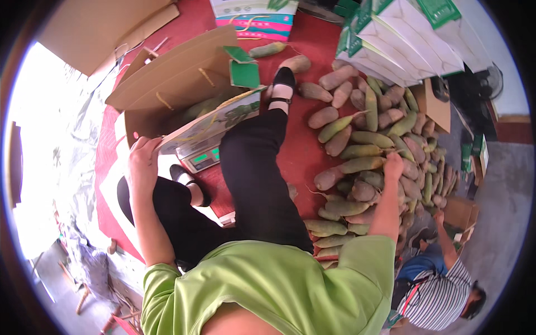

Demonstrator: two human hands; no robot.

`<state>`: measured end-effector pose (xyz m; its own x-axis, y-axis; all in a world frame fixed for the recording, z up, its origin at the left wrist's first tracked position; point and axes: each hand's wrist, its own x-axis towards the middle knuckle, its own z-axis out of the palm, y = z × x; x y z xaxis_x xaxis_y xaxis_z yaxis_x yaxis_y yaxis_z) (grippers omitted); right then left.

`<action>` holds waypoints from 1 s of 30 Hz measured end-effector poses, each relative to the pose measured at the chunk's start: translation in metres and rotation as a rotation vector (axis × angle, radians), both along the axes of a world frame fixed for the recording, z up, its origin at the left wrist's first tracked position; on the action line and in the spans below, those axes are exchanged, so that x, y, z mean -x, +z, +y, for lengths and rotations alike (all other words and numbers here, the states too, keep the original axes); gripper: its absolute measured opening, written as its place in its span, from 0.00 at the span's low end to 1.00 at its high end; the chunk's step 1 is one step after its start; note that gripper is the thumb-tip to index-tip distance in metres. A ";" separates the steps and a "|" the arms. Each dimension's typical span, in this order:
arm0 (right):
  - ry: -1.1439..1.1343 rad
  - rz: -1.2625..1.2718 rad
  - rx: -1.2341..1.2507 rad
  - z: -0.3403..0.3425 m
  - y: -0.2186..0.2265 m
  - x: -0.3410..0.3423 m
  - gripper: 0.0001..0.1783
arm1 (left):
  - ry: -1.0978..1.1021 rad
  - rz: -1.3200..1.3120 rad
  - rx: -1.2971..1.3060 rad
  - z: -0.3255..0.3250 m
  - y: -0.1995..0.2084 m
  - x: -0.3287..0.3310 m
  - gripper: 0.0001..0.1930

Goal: Sorting and packaging vegetables into boxes on a scale.

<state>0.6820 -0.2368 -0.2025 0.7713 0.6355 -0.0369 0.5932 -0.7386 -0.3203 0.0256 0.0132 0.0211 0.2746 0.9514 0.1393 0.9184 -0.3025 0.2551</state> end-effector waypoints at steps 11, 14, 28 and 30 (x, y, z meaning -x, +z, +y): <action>-0.165 0.784 -0.710 0.105 0.201 0.119 0.19 | -0.056 0.061 -0.007 -0.003 -0.001 0.006 0.09; 0.208 0.919 -0.806 0.139 0.244 0.148 0.18 | -0.080 0.067 -0.003 -0.003 0.002 0.006 0.11; 0.681 1.655 -0.558 0.295 0.278 0.391 0.15 | -0.103 0.076 -0.010 -0.002 0.001 0.010 0.12; 0.597 1.664 -0.541 0.310 0.255 0.421 0.12 | -0.102 0.081 -0.016 0.000 0.000 0.008 0.12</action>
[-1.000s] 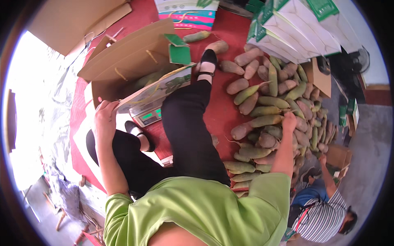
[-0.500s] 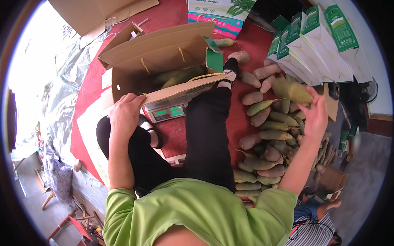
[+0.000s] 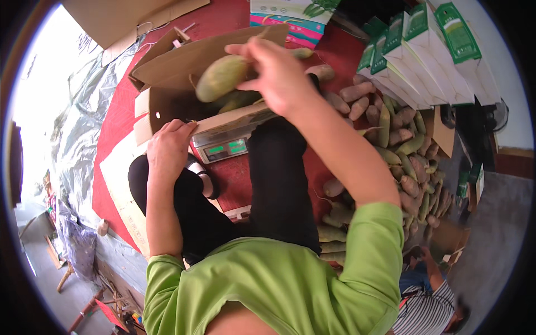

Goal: Sorting and packaging vegetables into boxes on a scale.

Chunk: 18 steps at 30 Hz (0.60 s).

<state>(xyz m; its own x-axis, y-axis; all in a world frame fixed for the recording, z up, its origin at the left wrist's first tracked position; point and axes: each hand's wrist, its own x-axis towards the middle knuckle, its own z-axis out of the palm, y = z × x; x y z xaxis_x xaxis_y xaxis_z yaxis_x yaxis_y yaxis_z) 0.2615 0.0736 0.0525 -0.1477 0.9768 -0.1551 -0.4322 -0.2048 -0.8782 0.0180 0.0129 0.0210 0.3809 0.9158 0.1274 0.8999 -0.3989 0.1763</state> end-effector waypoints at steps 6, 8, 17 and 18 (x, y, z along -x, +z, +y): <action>-0.273 -0.431 -0.460 0.007 -0.021 -0.006 0.18 | 0.007 0.043 0.027 0.003 -0.001 0.003 0.13; -0.317 -0.361 -0.422 -0.023 -0.012 -0.024 0.14 | 0.007 0.006 0.032 0.005 -0.007 0.008 0.14; -0.748 -0.916 -0.066 -0.170 -0.166 -0.138 0.13 | -0.093 -0.040 -0.021 0.008 -0.010 0.001 0.10; -0.759 -0.968 0.027 -0.191 -0.192 -0.147 0.13 | -0.093 -0.058 -0.034 0.009 -0.012 0.000 0.09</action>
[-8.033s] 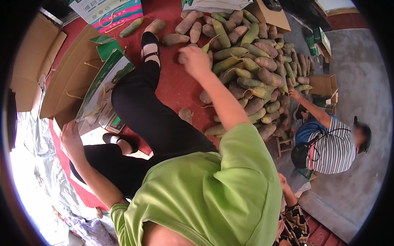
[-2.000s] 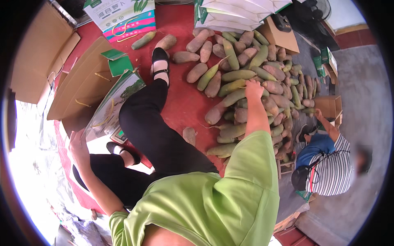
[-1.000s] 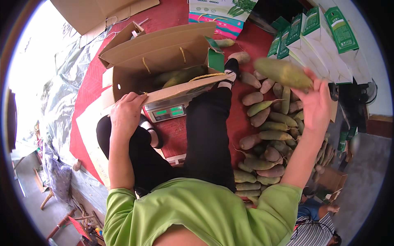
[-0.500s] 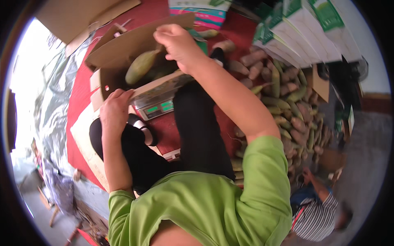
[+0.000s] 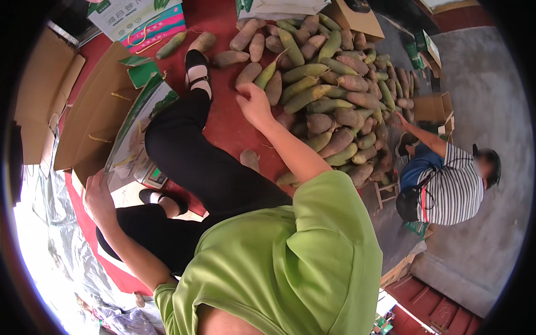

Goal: Sorting and packaging vegetables into boxes on a scale.

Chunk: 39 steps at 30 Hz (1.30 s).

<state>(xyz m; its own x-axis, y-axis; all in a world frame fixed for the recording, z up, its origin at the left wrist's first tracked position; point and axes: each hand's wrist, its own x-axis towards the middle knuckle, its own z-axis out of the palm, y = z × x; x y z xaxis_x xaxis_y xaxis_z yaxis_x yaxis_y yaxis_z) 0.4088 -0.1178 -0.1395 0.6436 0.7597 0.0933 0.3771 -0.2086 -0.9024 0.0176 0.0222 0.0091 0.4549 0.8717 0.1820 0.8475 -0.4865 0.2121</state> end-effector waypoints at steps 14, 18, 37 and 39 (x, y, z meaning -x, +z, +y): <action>-0.803 -0.223 0.484 -0.210 -0.093 -0.104 0.16 | 0.047 -0.015 0.009 0.001 -0.007 0.004 0.09; -1.065 -0.095 0.655 -0.227 -0.092 -0.118 0.23 | 0.071 0.013 -0.018 -0.002 -0.004 0.011 0.09; -0.397 -0.103 0.381 -0.232 -0.114 -0.105 0.10 | 0.077 -0.050 0.030 -0.014 0.009 -0.003 0.07; -0.337 -0.054 0.418 -0.223 -0.114 -0.102 0.10 | 0.072 -0.041 0.023 -0.015 0.012 -0.003 0.09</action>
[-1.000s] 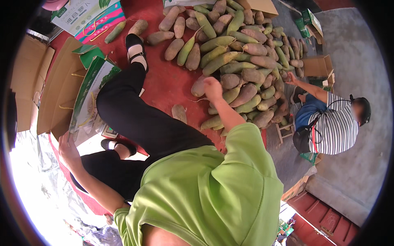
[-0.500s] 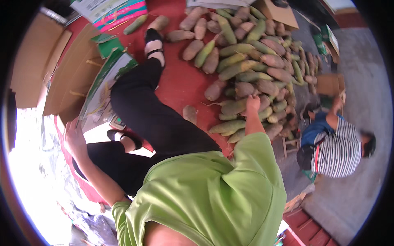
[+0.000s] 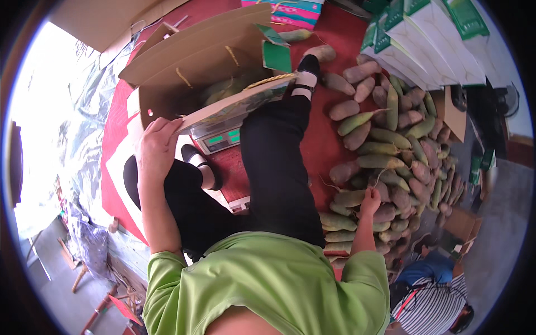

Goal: Sorting and packaging vegetables into boxes on a scale.

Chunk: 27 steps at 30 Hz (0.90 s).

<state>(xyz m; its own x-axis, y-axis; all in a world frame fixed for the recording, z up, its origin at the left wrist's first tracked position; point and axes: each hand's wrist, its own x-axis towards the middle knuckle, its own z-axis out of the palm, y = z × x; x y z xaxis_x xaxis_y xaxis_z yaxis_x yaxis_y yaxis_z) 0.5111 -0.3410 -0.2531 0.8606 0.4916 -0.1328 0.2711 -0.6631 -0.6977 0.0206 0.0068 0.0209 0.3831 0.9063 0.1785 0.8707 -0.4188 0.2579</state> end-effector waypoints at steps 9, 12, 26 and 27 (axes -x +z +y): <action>0.007 0.221 -0.064 0.039 0.016 0.031 0.10 | -0.025 0.017 -0.010 0.003 0.000 0.006 0.09; -0.051 0.269 -0.066 0.075 0.063 0.059 0.10 | 0.003 0.060 -0.033 0.003 -0.001 0.005 0.09; 0.475 0.217 -0.859 0.243 0.328 0.068 0.18 | 0.014 0.053 -0.067 0.006 -0.005 0.008 0.07; 0.504 0.234 -0.917 0.256 0.342 0.073 0.17 | 0.012 0.049 -0.069 0.006 -0.004 0.008 0.06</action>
